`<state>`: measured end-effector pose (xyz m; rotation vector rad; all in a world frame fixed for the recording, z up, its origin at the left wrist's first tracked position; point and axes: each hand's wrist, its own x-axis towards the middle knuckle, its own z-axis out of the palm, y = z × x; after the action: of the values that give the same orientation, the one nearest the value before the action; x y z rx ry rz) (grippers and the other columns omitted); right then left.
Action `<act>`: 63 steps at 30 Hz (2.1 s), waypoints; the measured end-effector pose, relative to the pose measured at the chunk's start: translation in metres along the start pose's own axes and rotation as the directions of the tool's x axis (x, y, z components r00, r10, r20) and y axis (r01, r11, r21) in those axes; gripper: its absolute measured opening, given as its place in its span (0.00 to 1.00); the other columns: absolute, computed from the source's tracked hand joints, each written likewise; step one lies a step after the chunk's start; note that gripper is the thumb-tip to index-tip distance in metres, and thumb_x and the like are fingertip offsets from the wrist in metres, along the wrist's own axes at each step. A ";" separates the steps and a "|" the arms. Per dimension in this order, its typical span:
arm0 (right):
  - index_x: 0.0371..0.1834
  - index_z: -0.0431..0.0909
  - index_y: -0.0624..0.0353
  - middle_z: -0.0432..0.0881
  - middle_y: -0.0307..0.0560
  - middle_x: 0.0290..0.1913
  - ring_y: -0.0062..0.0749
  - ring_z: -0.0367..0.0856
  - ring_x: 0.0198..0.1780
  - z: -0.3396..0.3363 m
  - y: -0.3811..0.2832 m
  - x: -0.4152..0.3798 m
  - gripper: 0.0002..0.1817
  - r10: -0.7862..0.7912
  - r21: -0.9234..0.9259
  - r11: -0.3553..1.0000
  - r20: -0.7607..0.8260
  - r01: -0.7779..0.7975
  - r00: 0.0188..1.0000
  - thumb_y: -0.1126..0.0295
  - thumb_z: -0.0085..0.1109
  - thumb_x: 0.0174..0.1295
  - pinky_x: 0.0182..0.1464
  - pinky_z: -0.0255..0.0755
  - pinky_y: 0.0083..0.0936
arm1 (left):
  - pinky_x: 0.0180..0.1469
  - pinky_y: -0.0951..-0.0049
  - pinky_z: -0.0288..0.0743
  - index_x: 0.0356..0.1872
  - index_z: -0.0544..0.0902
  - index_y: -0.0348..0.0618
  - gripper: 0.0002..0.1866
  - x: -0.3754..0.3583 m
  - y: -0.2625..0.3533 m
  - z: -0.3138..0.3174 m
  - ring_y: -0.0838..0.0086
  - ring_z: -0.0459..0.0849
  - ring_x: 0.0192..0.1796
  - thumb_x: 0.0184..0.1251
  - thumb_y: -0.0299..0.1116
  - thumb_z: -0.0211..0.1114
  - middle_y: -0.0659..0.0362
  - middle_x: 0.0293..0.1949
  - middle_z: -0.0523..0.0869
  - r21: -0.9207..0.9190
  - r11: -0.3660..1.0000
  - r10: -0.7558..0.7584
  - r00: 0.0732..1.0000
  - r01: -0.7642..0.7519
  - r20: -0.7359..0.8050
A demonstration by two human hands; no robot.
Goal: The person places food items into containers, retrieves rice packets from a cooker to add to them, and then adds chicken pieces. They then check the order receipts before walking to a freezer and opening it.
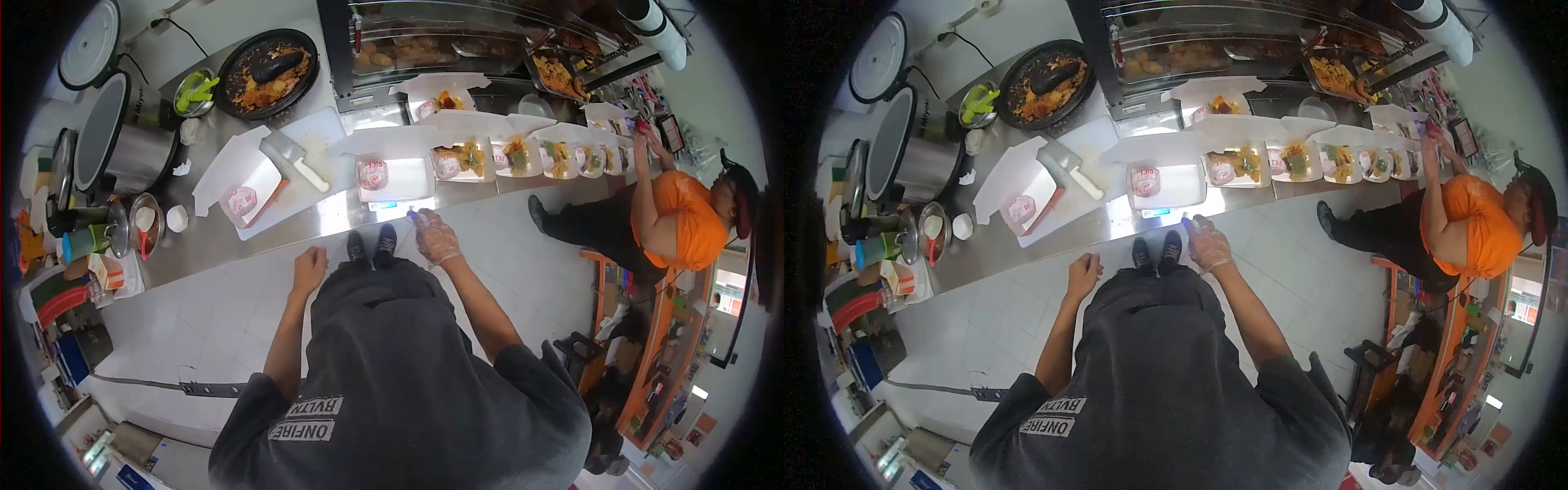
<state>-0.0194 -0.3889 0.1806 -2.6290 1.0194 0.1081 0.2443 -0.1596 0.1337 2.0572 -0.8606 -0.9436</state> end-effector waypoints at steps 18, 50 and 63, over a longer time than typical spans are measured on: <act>0.45 0.81 0.58 0.84 0.56 0.39 0.52 0.82 0.46 -0.139 0.147 -0.024 0.15 0.243 0.361 0.886 0.173 -0.291 0.954 0.62 0.57 0.60 0.50 0.74 0.40 | 0.21 0.73 0.73 0.32 0.77 0.37 0.14 -0.082 -0.121 0.044 0.71 0.81 0.21 0.66 0.39 0.55 0.53 0.23 0.83 -0.417 0.437 -0.848 0.519 0.797 0.104; 0.51 0.77 0.63 0.84 0.52 0.43 0.39 0.82 0.45 -0.226 0.291 0.056 0.16 -0.373 0.512 0.835 0.260 0.201 0.891 0.64 0.56 0.66 0.49 0.73 0.32 | 0.45 0.55 0.79 0.71 0.57 0.37 0.35 0.035 0.195 0.218 0.54 0.81 0.46 0.68 0.44 0.54 0.48 0.38 0.85 0.748 0.632 -0.127 0.979 0.202 -0.157; 0.49 0.77 0.62 0.84 0.55 0.44 0.43 0.83 0.48 -0.292 0.375 0.122 0.16 -0.127 0.526 0.796 -0.338 0.299 0.933 0.64 0.55 0.62 0.52 0.74 0.36 | 0.44 0.53 0.77 0.56 0.74 0.35 0.23 -0.076 0.113 0.286 0.47 0.85 0.40 0.65 0.40 0.58 0.41 0.33 0.86 0.212 0.727 -0.558 0.742 0.653 -0.372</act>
<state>-0.1919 -0.8216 0.3344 -2.1993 0.6749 -0.5672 -0.0580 -0.2509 0.1116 2.7800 -0.1572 -0.8259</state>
